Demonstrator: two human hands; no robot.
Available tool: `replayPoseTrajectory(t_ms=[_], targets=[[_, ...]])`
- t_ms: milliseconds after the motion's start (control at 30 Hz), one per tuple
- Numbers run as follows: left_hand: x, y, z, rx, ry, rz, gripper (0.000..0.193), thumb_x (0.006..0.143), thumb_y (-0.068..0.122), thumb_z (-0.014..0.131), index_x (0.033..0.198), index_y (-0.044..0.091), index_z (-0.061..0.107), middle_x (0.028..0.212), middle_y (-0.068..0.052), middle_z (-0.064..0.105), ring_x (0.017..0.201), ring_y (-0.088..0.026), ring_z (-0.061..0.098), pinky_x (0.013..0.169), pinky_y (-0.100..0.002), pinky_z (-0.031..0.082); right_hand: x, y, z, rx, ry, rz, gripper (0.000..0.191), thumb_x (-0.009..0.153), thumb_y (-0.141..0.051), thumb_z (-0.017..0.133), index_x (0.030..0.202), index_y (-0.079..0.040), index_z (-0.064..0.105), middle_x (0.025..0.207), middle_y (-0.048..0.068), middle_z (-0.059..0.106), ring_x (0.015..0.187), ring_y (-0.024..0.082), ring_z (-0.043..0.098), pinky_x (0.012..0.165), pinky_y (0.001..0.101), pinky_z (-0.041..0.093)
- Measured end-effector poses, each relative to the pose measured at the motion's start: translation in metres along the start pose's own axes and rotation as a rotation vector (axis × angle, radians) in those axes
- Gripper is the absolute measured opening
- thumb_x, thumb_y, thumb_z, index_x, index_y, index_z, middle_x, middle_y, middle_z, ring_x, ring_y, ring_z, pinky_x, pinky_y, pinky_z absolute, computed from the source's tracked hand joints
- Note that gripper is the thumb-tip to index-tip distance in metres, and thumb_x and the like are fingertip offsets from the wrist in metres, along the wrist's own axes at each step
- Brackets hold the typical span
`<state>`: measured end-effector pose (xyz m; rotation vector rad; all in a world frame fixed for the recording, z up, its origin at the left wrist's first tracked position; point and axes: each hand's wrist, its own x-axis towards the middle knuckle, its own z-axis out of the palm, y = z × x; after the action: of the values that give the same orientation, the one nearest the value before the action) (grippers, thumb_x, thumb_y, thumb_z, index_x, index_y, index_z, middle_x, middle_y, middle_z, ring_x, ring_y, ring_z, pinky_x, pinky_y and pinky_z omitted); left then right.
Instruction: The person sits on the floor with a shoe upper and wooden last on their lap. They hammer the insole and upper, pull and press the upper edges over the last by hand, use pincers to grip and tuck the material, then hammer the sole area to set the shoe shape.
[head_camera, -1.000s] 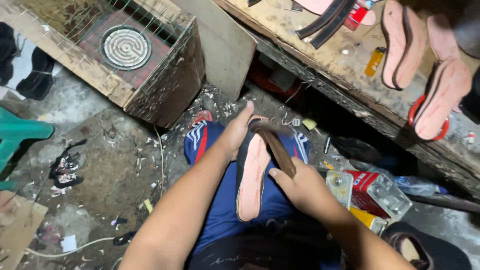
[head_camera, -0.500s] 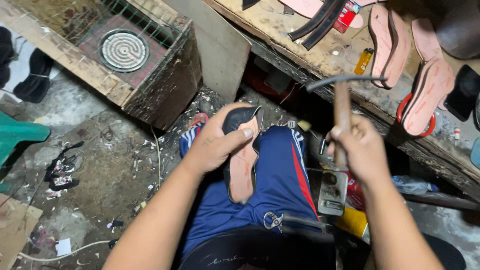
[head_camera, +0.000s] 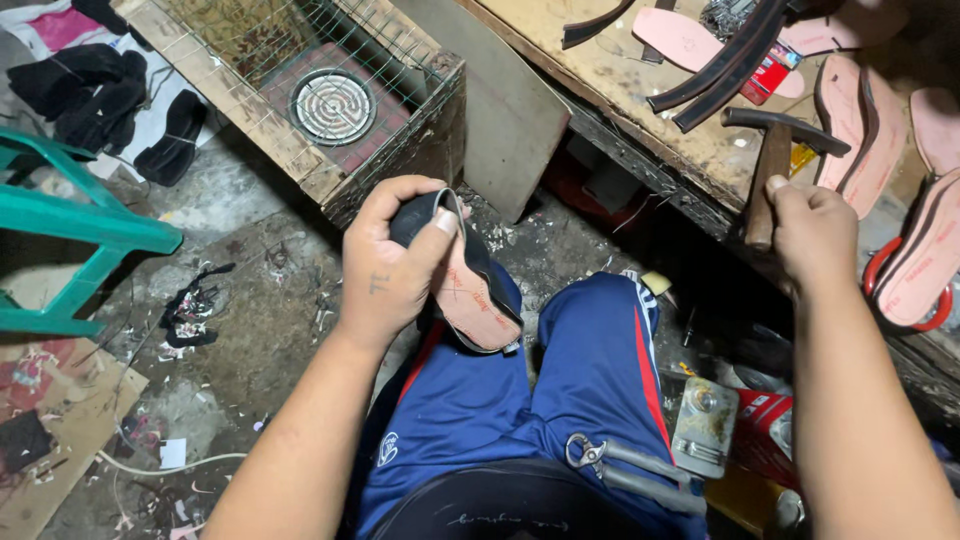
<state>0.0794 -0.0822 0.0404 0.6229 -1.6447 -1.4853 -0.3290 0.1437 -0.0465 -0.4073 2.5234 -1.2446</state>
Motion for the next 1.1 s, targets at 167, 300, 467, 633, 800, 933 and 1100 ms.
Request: replayPoseTrajectory(t_ms=[167,300,467,633,800,933,1100], targets=[[-0.003,0.007,-0.002,0.222,0.101,0.141,0.023,0.100,0.010,0.065,0.122,0.000,0.067,0.107,-0.008,0.074,0.099,-0.013,0.071,0.093,-0.029,0.057,-0.069,-0.007,-0.011,-0.379,0.453,-0.610,0.039,0.094,-0.022,0.075,0.111,0.012,0.062,0.099,0.029,0.063,0.087,0.043,0.062,0.077,0.0501,0.050],[-0.011,0.013,0.001,0.323,0.087,0.104,0.028,0.099,0.010,0.068,0.125,0.001,0.065,0.106,-0.008,0.073,0.097,-0.014,0.069,0.091,-0.029,0.057,-0.192,0.014,0.001,-0.345,-0.218,-0.303,0.033,0.082,-0.024,0.072,0.108,-0.006,0.063,0.095,0.013,0.068,0.089,0.029,0.070,0.081,0.0410,0.055],[-0.011,0.017,0.005,-0.051,-0.069,0.000,0.029,0.100,0.007,0.068,0.127,0.003,0.056,0.124,-0.007,0.069,0.110,-0.012,0.065,0.102,-0.030,0.054,-0.287,0.026,0.009,-0.469,-0.703,-0.245,0.074,0.068,-0.041,0.088,0.128,-0.008,0.062,0.117,0.014,0.061,0.105,0.028,0.064,0.088,0.0364,0.052],[-0.021,0.024,0.014,0.026,-0.158,-0.041,0.032,0.095,0.007,0.070,0.125,0.004,0.058,0.117,-0.006,0.070,0.105,-0.011,0.066,0.098,-0.029,0.055,-0.293,-0.018,0.001,-0.418,-0.631,-0.095,0.054,0.076,-0.039,0.083,0.119,-0.010,0.069,0.115,0.007,0.072,0.107,0.020,0.071,0.095,0.0314,0.055],[-0.031,0.034,0.012,0.123,-0.384,0.026,0.040,0.091,0.016,0.074,0.128,0.005,0.061,0.122,-0.007,0.071,0.111,-0.017,0.068,0.101,-0.031,0.053,-0.284,-0.061,0.014,0.161,-0.962,0.065,0.040,0.094,-0.022,0.065,0.129,-0.005,0.069,0.118,0.017,0.067,0.109,0.024,0.066,0.101,0.0356,0.050],[-0.040,0.042,0.012,0.191,-0.525,0.069,0.043,0.090,0.020,0.075,0.128,0.006,0.064,0.125,-0.009,0.071,0.114,-0.023,0.069,0.104,-0.034,0.052,-0.280,-0.083,0.042,0.473,-1.224,0.074,0.051,0.094,-0.019,0.059,0.142,-0.002,0.054,0.140,0.010,0.064,0.132,0.018,0.058,0.113,0.0328,0.041],[-0.048,0.045,0.009,0.168,-0.609,0.136,0.041,0.092,0.021,0.075,0.128,0.006,0.064,0.130,-0.011,0.069,0.123,-0.024,0.068,0.110,-0.036,0.052,-0.267,-0.116,0.036,0.747,-1.316,0.368,0.051,0.090,-0.020,0.061,0.134,0.006,0.058,0.126,0.014,0.070,0.116,0.023,0.069,0.103,0.0380,0.054]])
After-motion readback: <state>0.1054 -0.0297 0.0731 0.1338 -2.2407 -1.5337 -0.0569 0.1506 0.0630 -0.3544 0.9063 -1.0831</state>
